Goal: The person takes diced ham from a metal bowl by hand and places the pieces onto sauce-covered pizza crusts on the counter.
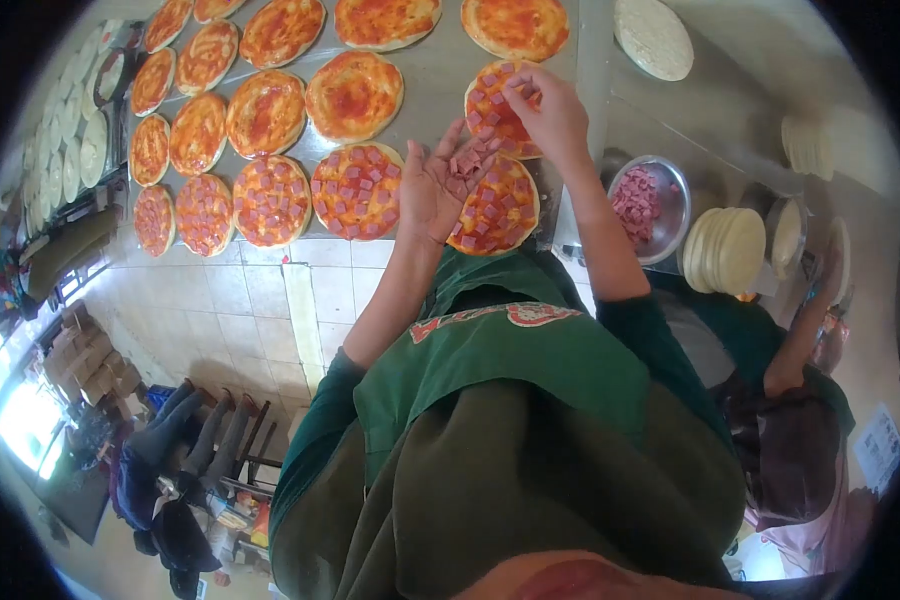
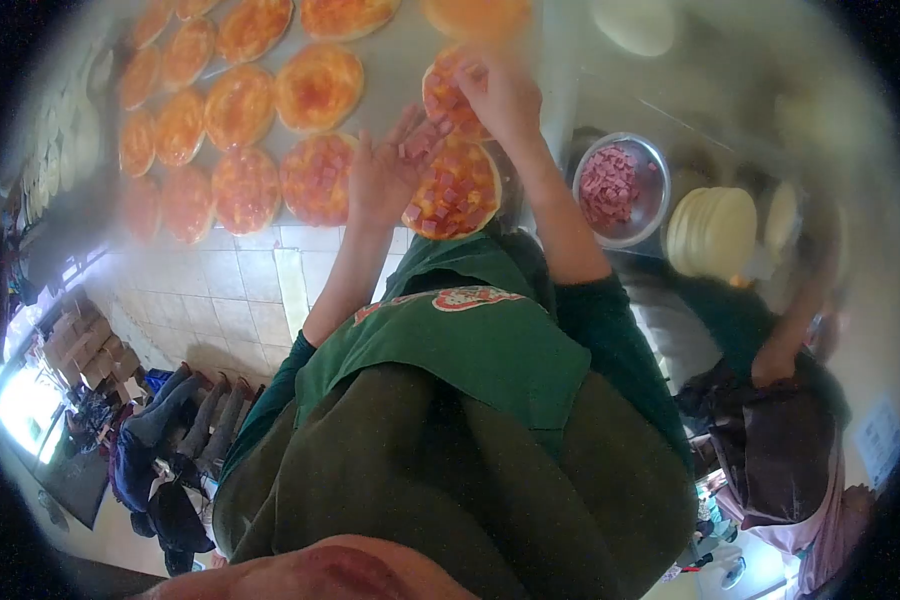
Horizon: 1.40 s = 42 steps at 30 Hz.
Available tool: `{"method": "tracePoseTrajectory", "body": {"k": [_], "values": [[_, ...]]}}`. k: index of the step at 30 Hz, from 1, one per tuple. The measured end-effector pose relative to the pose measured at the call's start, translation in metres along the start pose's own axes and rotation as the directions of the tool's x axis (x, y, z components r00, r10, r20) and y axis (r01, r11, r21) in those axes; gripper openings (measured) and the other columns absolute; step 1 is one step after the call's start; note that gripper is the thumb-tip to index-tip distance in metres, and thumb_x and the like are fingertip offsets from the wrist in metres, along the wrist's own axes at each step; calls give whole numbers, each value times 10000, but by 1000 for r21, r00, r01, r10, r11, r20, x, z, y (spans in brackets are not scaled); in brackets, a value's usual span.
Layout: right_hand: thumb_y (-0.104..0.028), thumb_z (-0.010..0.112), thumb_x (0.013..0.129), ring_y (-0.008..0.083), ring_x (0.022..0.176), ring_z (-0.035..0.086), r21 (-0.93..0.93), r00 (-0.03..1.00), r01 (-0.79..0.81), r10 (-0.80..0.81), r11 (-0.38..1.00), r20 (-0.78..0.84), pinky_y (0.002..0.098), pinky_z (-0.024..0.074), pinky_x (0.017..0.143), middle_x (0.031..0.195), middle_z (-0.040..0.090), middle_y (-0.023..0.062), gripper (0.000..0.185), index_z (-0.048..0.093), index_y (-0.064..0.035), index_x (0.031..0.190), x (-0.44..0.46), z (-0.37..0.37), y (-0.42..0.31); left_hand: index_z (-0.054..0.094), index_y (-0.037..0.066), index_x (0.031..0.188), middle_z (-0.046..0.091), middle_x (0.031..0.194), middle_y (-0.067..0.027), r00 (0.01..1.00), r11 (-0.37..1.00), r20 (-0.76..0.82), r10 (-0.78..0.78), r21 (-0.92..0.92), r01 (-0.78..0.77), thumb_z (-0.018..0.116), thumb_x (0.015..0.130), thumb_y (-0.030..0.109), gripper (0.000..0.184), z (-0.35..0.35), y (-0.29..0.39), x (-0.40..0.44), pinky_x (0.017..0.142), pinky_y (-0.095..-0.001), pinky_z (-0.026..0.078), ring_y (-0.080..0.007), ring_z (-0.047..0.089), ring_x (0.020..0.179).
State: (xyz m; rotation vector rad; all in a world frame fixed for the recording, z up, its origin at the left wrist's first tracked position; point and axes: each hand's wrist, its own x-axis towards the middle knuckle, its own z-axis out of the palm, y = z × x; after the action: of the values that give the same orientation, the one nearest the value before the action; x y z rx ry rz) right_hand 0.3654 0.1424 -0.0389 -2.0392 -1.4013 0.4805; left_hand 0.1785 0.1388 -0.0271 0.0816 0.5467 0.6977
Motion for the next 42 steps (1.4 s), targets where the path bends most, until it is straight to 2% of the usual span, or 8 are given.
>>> {"method": "tracePoseTrajectory", "body": {"k": [5, 9, 24, 27, 30, 31, 34, 42], "values": [[-201, 615, 810, 242, 784, 595, 323, 964, -11, -76, 946, 255, 361, 461, 727, 805, 591, 56, 165, 672, -183, 964, -41, -28, -24, 299, 41, 1386, 497, 1249, -222, 1000, 1000, -7, 2, -8, -2, 144, 955, 535, 674, 4, -6, 6, 1035, -397, 362, -277, 494, 1172], [-211, 619, 805, 247, 877, 558, 46, 973, 11, -22, 999, 231, 360, 465, 751, 844, 544, 55, 186, 669, -221, 984, -59, -47, -36, 286, 59, 1397, 539, 1197, -178, 992, 998, 110, -57, 23, 55, 164, 963, 519, 644, 2, -12, 12, 981, -384, 401, -220, 541, 1076], [-195, 666, 771, 242, 820, 588, 88, 985, 82, -95, 993, 147, 354, 476, 719, 809, 591, 60, 165, 655, -125, 920, -81, -65, -5, 280, 46, 1397, 571, 1116, -156, 982, 985, 86, -170, 23, 169, 267, 969, 474, 605, 17, -43, 15, 874, -331, 472, -202, 594, 918], [-208, 673, 785, 208, 682, 608, 547, 984, -147, 65, 824, 166, 323, 483, 651, 733, 618, 63, 154, 663, -87, 880, -72, -47, 5, 323, 12, 1370, 552, 1159, -170, 992, 993, 46, -119, 12, 119, 244, 973, 463, 605, 20, -40, 15, 944, -348, 442, -230, 574, 990], [-233, 678, 793, 180, 614, 606, 642, 985, -164, 163, 749, 61, 296, 481, 603, 710, 628, 64, 195, 663, -64, 888, -42, -37, 9, 350, -20, 1345, 504, 1241, -200, 1000, 999, -4, -25, 21, 25, 211, 978, 449, 612, 22, -34, 11, 1013, -366, 394, -275, 519, 1119], [-238, 676, 810, 125, 677, 582, 382, 991, -119, 134, 917, -13, 254, 445, 594, 774, 638, 6, 185, 681, -65, 874, -28, -25, 23, 353, -26, 1340, 482, 1269, -209, 1000, 1000, -12, 3, 28, -3, 201, 978, 447, 614, 21, -29, 8, 1028, -371, 378, -290, 491, 1162], [-292, 701, 769, 197, 727, 584, 102, 994, -28, 38, 994, -100, 312, 458, 632, 770, 633, 19, 188, 692, -114, 828, 2, -17, 15, 351, -41, 1334, 438, 1319, -226, 997, 998, -30, 64, 20, -64, 178, 979, 439, 621, 18, -16, 5, 1053, -386, 351, -321, 432, 1233], [-286, 709, 744, 223, 830, 561, -139, 989, -6, -15, 990, -145, 341, 461, 686, 773, 616, 24, 192, 664, -135, 855, 18, 1, 18, 178, -19, 1400, 304, 1380, -288, 993, 992, 22, 119, -45, -118, 217, 985, 375, 574, 11, -14, -1, 1113, -445, 239, -384, 307, 1304]]}}
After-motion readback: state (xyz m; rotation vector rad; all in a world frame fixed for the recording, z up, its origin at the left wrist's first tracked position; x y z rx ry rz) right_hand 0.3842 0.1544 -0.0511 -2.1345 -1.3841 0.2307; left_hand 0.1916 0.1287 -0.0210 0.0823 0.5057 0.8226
